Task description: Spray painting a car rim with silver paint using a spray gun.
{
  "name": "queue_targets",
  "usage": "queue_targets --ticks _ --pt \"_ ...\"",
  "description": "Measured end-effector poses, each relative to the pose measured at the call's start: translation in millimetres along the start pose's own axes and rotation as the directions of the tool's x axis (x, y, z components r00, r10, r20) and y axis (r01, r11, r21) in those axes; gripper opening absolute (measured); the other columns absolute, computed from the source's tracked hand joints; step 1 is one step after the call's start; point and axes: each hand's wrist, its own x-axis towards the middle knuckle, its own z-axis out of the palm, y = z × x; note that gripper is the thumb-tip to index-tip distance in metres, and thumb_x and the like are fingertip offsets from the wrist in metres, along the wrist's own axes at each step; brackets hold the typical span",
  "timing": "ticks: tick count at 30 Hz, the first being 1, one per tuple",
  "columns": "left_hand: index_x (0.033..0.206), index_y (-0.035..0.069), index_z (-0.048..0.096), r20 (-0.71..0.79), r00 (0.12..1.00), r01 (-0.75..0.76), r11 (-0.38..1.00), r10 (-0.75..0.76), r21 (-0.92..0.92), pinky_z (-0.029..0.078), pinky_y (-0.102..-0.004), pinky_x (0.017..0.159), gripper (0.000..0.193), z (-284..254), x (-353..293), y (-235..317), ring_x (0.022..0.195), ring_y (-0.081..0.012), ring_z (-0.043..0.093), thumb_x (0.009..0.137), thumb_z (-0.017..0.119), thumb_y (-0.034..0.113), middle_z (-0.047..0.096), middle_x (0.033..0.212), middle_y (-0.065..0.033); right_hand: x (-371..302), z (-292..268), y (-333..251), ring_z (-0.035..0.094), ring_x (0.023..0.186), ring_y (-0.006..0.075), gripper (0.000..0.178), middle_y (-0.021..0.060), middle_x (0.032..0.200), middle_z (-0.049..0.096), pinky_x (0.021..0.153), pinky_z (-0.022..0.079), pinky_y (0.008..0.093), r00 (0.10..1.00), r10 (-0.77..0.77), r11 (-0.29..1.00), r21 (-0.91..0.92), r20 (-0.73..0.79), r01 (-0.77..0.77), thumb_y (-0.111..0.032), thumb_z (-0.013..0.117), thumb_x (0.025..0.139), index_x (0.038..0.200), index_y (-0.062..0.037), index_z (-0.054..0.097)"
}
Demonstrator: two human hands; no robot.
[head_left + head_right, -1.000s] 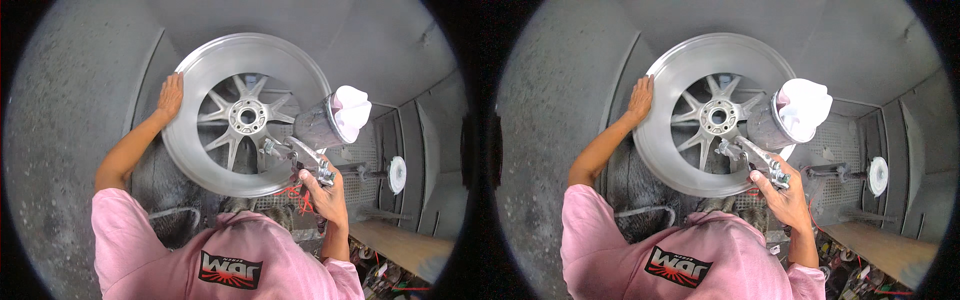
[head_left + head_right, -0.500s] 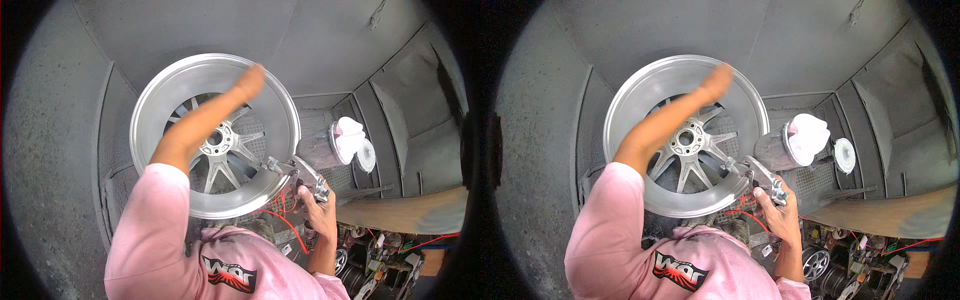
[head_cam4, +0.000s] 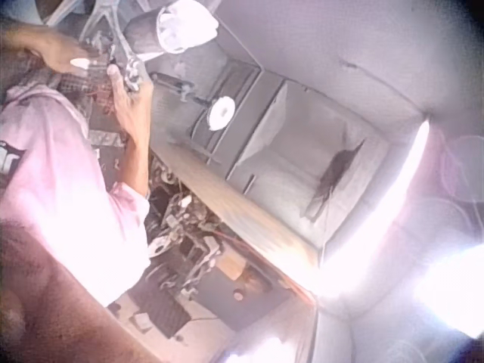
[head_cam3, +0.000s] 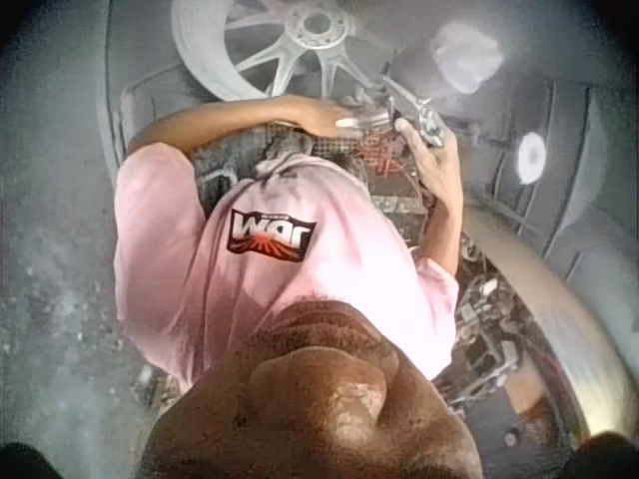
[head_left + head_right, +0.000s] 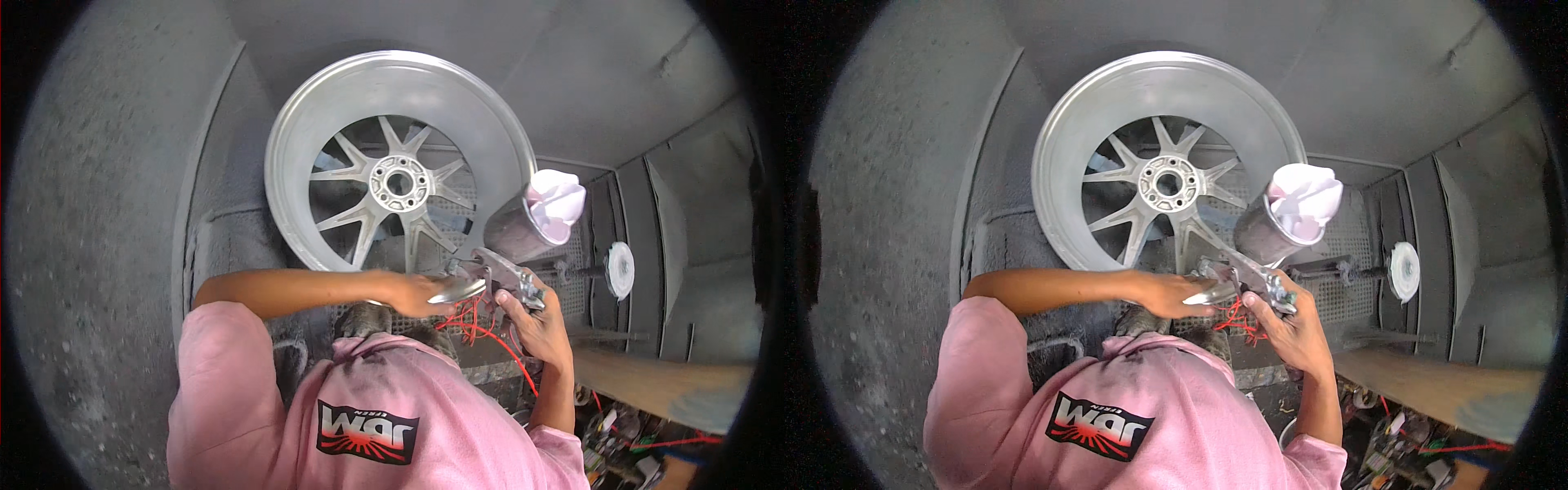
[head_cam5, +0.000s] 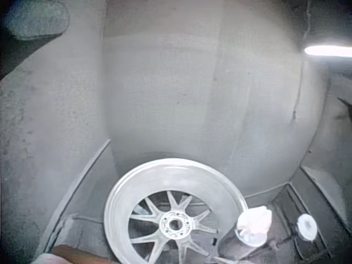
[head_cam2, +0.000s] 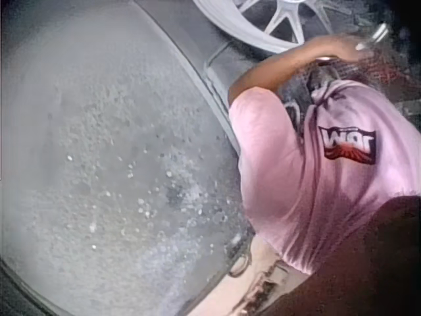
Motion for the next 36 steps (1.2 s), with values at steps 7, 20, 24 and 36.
queue_targets --ticks 7,20,24,36 --pt "0.132 -0.015 0.048 0.048 0.961 0.261 0.952 -0.272 0.161 0.046 -0.0498 0.103 0.094 -0.9 -35.6 4.0 0.118 -0.0459 0.060 0.098 0.035 0.071 0.060 0.124 -0.0366 73.2 6.0 -6.4 0.057 0.068 0.0121 0.028 0.0053 0.078 0.067 0.066 0.049 0.0309 0.988 -0.097 0.986 -0.121 0.122 0.112 -0.022 0.066 0.099 0.110 0.0029 0.063" --pt "0.113 -0.005 0.066 -0.808 0.586 0.181 0.963 0.059 0.202 0.049 -0.0471 0.093 0.042 59.3 -67.3 44.1 0.101 -0.0381 0.065 0.097 0.061 0.034 0.069 0.105 -0.0187 100.5 -23.9 38.3 0.065 0.074 0.0145 0.034 0.0111 0.081 0.070 0.070 0.052 0.0318 0.962 -0.261 0.935 -0.228 0.077 0.272 -0.023 0.068 0.098 0.115 0.0060 0.062" --pt "0.104 -0.004 0.070 -0.791 0.588 -0.087 0.960 -0.168 -0.268 0.053 -0.0410 0.081 0.037 45.2 -80.8 72.7 0.090 -0.0352 0.069 0.103 0.054 0.029 0.070 0.091 -0.0211 91.5 -64.3 44.5 0.065 0.074 0.0151 0.047 0.0133 0.081 0.071 0.071 0.051 0.0327 0.964 -0.260 0.926 -0.270 0.052 0.264 -0.025 0.068 0.098 0.123 0.0131 0.058" --pt "0.133 0.001 0.056 -0.368 0.185 0.200 0.401 -0.911 -0.894 0.057 -0.0394 0.079 0.063 230.5 96.4 -118.9 0.099 -0.0293 0.071 0.098 0.059 0.053 0.068 0.121 -0.0185 116.7 -121.5 46.1 0.067 0.075 0.0170 0.037 0.0134 0.085 0.072 0.071 0.052 0.0334 0.922 -0.368 0.869 -0.308 0.125 0.388 -0.025 0.066 0.099 0.117 0.0065 0.062"
